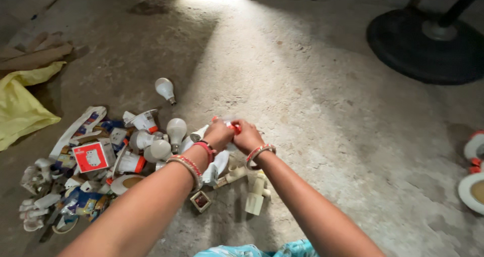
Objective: The person sorts through a pile of electrical components on the floor, picking up a box, light fixtures, and bulbs, and placing some items onto a nearby bed.
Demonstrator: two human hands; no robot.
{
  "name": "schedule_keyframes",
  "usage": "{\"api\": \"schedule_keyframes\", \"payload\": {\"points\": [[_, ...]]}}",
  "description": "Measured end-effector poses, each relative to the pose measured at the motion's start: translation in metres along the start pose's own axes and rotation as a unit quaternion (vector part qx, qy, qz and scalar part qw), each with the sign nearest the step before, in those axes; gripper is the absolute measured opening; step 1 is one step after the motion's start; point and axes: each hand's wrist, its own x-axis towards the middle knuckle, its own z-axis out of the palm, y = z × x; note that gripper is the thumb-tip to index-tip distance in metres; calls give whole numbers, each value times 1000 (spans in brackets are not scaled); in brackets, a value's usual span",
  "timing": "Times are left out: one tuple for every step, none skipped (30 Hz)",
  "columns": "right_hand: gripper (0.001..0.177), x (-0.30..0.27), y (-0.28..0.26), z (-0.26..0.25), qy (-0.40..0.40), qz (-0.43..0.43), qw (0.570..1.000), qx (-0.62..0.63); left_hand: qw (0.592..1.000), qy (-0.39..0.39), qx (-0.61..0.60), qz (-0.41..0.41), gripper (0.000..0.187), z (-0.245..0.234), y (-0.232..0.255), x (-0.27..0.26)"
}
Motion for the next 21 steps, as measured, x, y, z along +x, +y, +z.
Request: {"api": "schedule_keyframes", "payload": {"points": [[46, 1, -1, -11, 15, -4, 1000, 4, 1000, 18, 0, 3, 57, 4, 15, -8], [44, 1, -2, -22, 30, -9, 999, 7, 999, 33, -4, 5, 57, 7, 30, -17], [45, 0, -3, -33, 46, -10, 999, 3, 999, 53, -6, 10, 58, 10, 45, -27], [46, -2, -3, -47, 63, -9, 998, -1, 998, 51, -29, 12, 58, 12, 60, -38], [46, -5, -3, -61, 80, -9, 997, -5, 997, 49, -52, 14, 59, 14, 74, -49], [45, -9, -2, -75, 106, -36, 993, -23, 996, 39, -79, 14, 57, 16, 89, -60], [43, -14, 1, -90, 133, -64, 988, -41, 994, 44, -93, 26, 56, 20, 102, -71], [42, -19, 4, -106, 159, -90, 981, -59, 992, 48, -107, 39, 55, 26, 116, -81], [34, -24, 6, -122, 156, -46, 986, 23, 990, 51, -122, 51, 54, 34, 130, -90], [28, -29, 9, -140, 152, -1, 983, 107, 988, 61, -127, 68, 55, 44, 143, -99], [25, -35, 11, -157, 147, 43, 970, 190, 985, 71, -134, 85, 55, 55, 157, -108], [24, -43, 14, -176, 174, 28, 975, 136, 982, 78, -139, 104, 55, 65, 171, -118], [24, -52, 18, -194, 200, 15, 976, 81, 979, 71, -151, 118, 58, 75, 183, -127], [26, -62, 21, -212, 225, 3, 974, 24, 976, 62, -163, 131, 60, 86, 195, -138], [30, -74, 25, -230, 240, -5, 970, -29, 972, 52, -175, 145, 63, 96, 207, -149], [35, -86, 28, -249, 253, -12, 964, -81, 971, 36, -172, 162, 58, 105, 217, -161], [41, -97, 32, -266, 265, -18, 955, -134, 969, 20, -168, 179, 55, 113, 227, -174], [41, -106, 35, -281, 274, -13, 951, -141, 967, 5, -164, 195, 52, 120, 236, -185], [41, -114, 40, -296, 282, -7, 948, -148, 963, -14, -168, 209, 50, 126, 245, -196], [42, -122, 46, -310, 289, -3, 945, -155, 959, -32, -173, 222, 49, 132, 253, -206], [41, -130, 52, -322, 298, 18, 943, -149, 955, -50, -177, 234, 48, 138, 260, -215]]}}
